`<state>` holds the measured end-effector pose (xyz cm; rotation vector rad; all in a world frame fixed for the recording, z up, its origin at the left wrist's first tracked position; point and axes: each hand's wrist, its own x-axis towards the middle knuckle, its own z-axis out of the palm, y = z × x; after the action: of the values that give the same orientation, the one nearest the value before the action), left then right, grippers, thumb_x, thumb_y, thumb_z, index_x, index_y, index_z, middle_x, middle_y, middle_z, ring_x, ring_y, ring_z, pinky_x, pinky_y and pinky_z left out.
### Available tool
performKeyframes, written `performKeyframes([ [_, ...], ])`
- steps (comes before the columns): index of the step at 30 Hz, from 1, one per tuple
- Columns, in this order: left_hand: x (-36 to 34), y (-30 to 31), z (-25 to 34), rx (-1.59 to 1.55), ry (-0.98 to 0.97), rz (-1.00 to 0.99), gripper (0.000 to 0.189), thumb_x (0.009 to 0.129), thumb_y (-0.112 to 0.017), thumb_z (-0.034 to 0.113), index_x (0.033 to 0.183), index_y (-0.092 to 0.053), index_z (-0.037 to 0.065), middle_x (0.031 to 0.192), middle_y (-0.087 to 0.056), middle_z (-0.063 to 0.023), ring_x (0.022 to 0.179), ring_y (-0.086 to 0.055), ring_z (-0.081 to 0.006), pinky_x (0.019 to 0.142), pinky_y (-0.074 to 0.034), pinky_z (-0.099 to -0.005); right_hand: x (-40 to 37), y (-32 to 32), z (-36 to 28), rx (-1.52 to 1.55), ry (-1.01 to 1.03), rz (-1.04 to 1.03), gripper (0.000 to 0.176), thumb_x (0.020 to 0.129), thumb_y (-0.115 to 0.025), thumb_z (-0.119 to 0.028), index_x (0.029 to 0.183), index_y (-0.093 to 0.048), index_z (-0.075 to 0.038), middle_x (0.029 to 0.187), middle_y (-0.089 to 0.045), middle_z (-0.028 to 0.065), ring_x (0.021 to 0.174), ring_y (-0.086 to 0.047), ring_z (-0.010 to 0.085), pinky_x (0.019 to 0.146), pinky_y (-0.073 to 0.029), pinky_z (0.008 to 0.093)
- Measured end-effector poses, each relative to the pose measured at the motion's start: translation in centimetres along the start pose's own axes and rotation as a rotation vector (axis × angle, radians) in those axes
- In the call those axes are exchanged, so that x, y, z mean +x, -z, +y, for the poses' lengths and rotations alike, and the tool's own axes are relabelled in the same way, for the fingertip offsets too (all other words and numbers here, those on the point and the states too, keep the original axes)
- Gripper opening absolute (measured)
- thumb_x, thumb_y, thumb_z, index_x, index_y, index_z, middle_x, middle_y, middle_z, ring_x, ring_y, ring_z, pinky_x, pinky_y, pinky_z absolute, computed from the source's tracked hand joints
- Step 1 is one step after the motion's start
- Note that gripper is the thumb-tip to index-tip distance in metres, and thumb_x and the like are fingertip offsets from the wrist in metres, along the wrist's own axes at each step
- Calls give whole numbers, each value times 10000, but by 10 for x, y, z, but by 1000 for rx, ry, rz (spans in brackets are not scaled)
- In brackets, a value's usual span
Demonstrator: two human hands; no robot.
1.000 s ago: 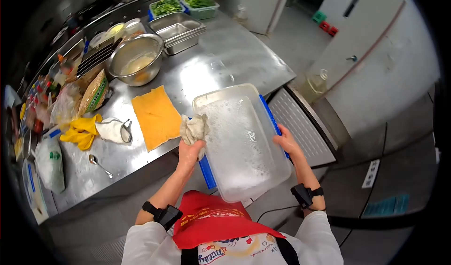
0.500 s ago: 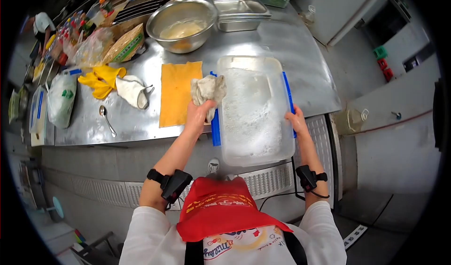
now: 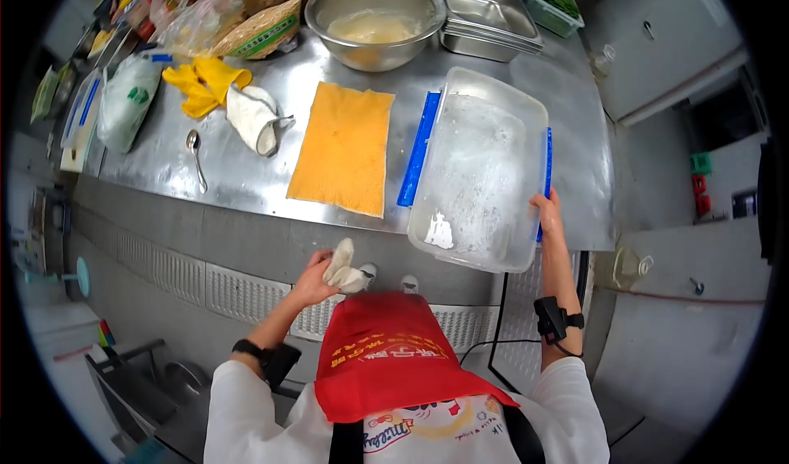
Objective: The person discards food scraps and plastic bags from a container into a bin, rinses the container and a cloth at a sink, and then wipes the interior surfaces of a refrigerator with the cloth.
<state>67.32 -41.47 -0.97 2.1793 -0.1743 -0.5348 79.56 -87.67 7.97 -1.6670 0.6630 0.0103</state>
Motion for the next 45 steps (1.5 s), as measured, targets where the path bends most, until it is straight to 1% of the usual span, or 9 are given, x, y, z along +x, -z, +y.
performKeyframes([
  [5,72,-79,-75,250,25,225,589,561,-702,206,1120,-554,91,1321,-318,-274,1235,-286,-436,1005,-326,-405,5,3,1,-3,-13,-68,377,651,-505,-79,1025,-504,-30,777,-516,26,659,-481,120,556,-393,253],
  [16,80,-83,-33,-72,83,332,489,560,-723,201,1031,-613,128,1255,-356,-206,1112,-428,-356,930,-394,-395,12,8,8,-66,18,-97,341,663,-487,-94,997,-501,-26,762,-498,25,661,-475,134,575,-402,261],
  [19,22,-98,-61,82,-68,304,386,564,-724,214,928,-636,120,1246,-338,-185,1008,-496,-374,877,-431,-405,17,7,15,-48,84,-83,200,675,-489,-101,871,-475,-61,667,-460,25,531,-458,149,475,-399,288],
  [22,-69,-108,-73,-11,46,207,323,565,-729,216,867,-649,137,1263,-319,-170,986,-518,-348,855,-446,-402,22,11,21,-105,116,-72,115,678,-502,-125,774,-456,-82,598,-434,24,466,-446,151,414,-391,299],
  [31,-337,-135,-169,117,310,210,481,545,-719,149,1014,-619,110,1376,-211,-212,1145,-427,-374,944,-399,-383,40,21,33,-124,94,-138,117,708,-499,-190,662,-459,-89,521,-404,10,411,-404,140,379,-330,278],
  [35,-392,-151,-168,-219,532,580,535,516,-697,100,1042,-605,65,1372,-188,-264,1221,-355,-373,1000,-338,-363,42,23,35,-192,107,-129,139,712,-501,-212,700,-463,-79,562,-430,31,445,-428,148,391,-347,290],
  [39,-403,-144,-198,-549,724,1012,559,566,-666,70,1108,-542,17,1283,-324,-167,1052,-493,-286,901,-418,-335,14,20,13,-213,-24,-208,160,681,-508,-186,764,-468,-56,622,-486,69,536,-510,189,457,-434,322],
  [42,-391,-147,-212,17,982,1122,502,593,-621,59,1083,-538,-4,1108,-507,-111,935,-549,-236,808,-448,-319,12,21,13,-140,-146,-304,167,666,-496,-144,778,-456,-27,698,-534,128,626,-578,258,541,-512,386],
  [45,-347,-127,-153,-686,843,1192,475,596,-613,62,1065,-556,15,960,-586,-76,840,-573,-190,742,-458,-303,5,20,31,-6,-165,-325,170,663,-471,-101,785,-439,13,784,-549,196,681,-593,335,599,-539,467],
])
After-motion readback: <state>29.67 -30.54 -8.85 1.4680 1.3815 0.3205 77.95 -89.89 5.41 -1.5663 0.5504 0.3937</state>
